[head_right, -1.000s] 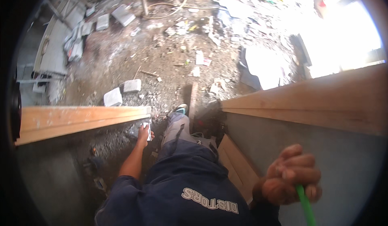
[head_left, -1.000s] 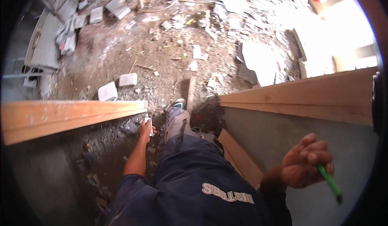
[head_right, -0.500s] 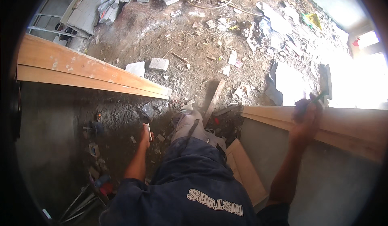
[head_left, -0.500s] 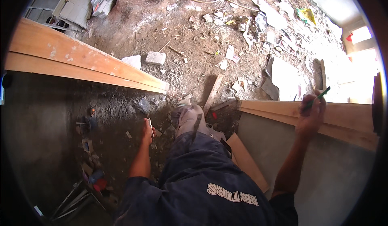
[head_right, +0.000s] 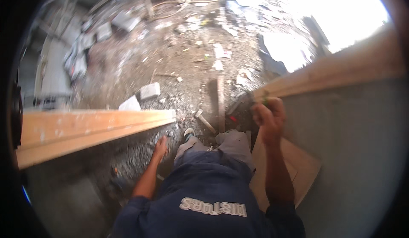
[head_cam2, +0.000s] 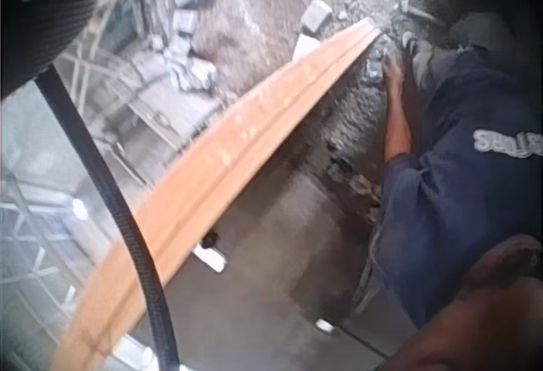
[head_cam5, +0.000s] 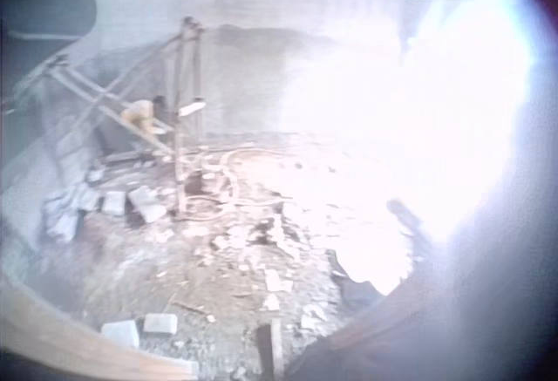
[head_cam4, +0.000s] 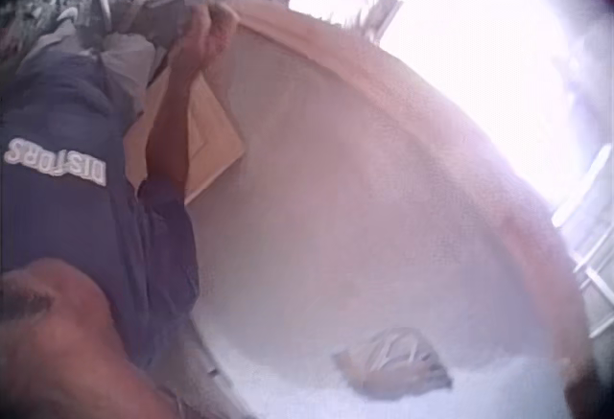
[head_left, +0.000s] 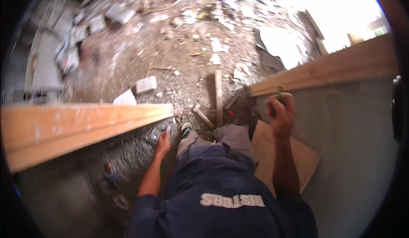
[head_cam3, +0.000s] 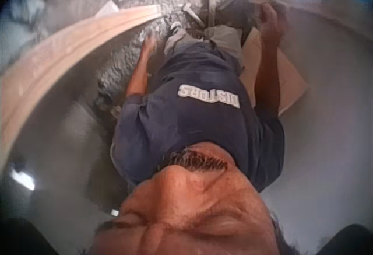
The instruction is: The person positions a metal hinge on a wooden door frame and marks the screw holes with a green pencil. They then retrieve a tape measure, measure the height of the wall, and mark the measurements on a wooden door panel. Finally, they lift and position the door panel against the wall.
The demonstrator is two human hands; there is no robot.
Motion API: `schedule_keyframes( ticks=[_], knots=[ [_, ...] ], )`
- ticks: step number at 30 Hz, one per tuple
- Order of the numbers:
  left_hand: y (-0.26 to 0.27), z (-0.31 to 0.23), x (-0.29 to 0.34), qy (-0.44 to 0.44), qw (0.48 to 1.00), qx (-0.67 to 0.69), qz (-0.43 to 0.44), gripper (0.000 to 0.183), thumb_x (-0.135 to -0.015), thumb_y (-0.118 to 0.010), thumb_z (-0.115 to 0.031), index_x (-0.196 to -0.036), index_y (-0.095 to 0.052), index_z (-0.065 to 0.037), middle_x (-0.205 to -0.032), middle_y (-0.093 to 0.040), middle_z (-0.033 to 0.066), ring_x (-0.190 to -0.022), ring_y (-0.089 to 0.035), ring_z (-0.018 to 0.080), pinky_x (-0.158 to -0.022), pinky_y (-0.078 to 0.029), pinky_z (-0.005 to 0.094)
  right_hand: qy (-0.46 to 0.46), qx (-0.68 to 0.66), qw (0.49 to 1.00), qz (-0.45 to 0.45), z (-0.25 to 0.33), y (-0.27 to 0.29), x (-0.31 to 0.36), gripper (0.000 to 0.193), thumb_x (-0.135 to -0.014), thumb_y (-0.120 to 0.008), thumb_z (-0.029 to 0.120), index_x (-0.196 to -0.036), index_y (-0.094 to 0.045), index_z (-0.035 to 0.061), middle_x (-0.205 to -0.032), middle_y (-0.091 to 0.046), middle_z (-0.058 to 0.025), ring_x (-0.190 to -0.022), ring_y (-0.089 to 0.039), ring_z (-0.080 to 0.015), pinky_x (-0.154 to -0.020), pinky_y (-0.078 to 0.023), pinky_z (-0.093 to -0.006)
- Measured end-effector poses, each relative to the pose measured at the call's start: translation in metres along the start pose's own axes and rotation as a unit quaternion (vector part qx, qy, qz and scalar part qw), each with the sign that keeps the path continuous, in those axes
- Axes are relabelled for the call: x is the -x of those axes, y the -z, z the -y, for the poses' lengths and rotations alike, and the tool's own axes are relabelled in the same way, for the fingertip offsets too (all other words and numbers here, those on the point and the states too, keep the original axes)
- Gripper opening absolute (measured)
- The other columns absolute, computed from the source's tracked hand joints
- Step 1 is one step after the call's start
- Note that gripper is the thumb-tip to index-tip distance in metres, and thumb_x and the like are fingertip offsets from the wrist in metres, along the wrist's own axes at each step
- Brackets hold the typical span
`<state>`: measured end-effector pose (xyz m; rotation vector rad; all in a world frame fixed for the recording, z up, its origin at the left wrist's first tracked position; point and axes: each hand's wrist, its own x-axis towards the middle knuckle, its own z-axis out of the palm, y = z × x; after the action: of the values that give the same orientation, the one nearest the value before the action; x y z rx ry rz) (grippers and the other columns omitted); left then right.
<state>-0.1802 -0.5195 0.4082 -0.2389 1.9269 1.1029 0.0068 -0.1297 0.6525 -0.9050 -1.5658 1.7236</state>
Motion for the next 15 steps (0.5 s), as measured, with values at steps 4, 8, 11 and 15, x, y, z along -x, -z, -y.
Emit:
schedule_keyframes(
  ticks=[4,8,11,15],
  knots=[
    [0.051,0.010,-0.008,0.010,0.996,-0.076,0.046,0.048,-0.100,-0.039,-0.052,-0.115,-0.053,-0.009,-0.067,-0.046,0.0008,-0.049,-0.045,0.0098,-0.043,-0.037,0.0258,-0.061,-0.086,0.992,-0.070,-0.039,-0.029,0.041,0.019,-0.098,-0.049,0.010,-0.115,-0.057,0.0032,-0.087,-0.062,-0.0062,-0.068,-0.053,-0.0077,-0.058,-0.043,-0.0216],
    [0.080,0.005,-0.019,-0.001,0.982,-0.160,0.104,0.049,-0.100,-0.037,-0.053,-0.110,-0.052,-0.007,-0.066,-0.046,0.0004,-0.049,-0.046,0.0102,-0.043,-0.039,0.0259,-0.079,-0.041,0.987,-0.136,-0.071,-0.050,0.111,0.025,-0.098,-0.050,0.007,-0.121,-0.056,-0.0001,-0.088,-0.062,-0.0074,-0.074,-0.057,-0.0112,-0.064,-0.047,-0.0259],
    [0.098,0.003,-0.037,-0.020,0.963,-0.228,0.145,0.049,-0.100,-0.037,-0.053,-0.108,-0.053,-0.007,-0.066,-0.047,0.0007,-0.049,-0.047,0.0105,-0.044,-0.040,0.0265,0.024,-0.037,0.987,-0.152,-0.055,-0.057,0.156,0.026,-0.096,-0.052,0.005,-0.120,-0.056,-0.0022,-0.093,-0.061,-0.0080,-0.077,-0.058,-0.0148,-0.068,-0.048,-0.0294],
    [0.112,-0.007,-0.054,0.013,0.933,-0.307,0.188,0.057,-0.098,-0.035,-0.060,-0.107,-0.054,-0.007,-0.067,-0.050,0.0020,-0.048,-0.049,0.0118,-0.043,-0.043,0.0279,0.267,0.096,0.945,-0.163,0.040,-0.070,0.200,0.022,-0.093,-0.056,0.004,-0.113,-0.061,-0.0025,-0.097,-0.060,-0.0161,-0.076,-0.060,-0.0169,-0.062,-0.050,-0.0259]
  ],
)
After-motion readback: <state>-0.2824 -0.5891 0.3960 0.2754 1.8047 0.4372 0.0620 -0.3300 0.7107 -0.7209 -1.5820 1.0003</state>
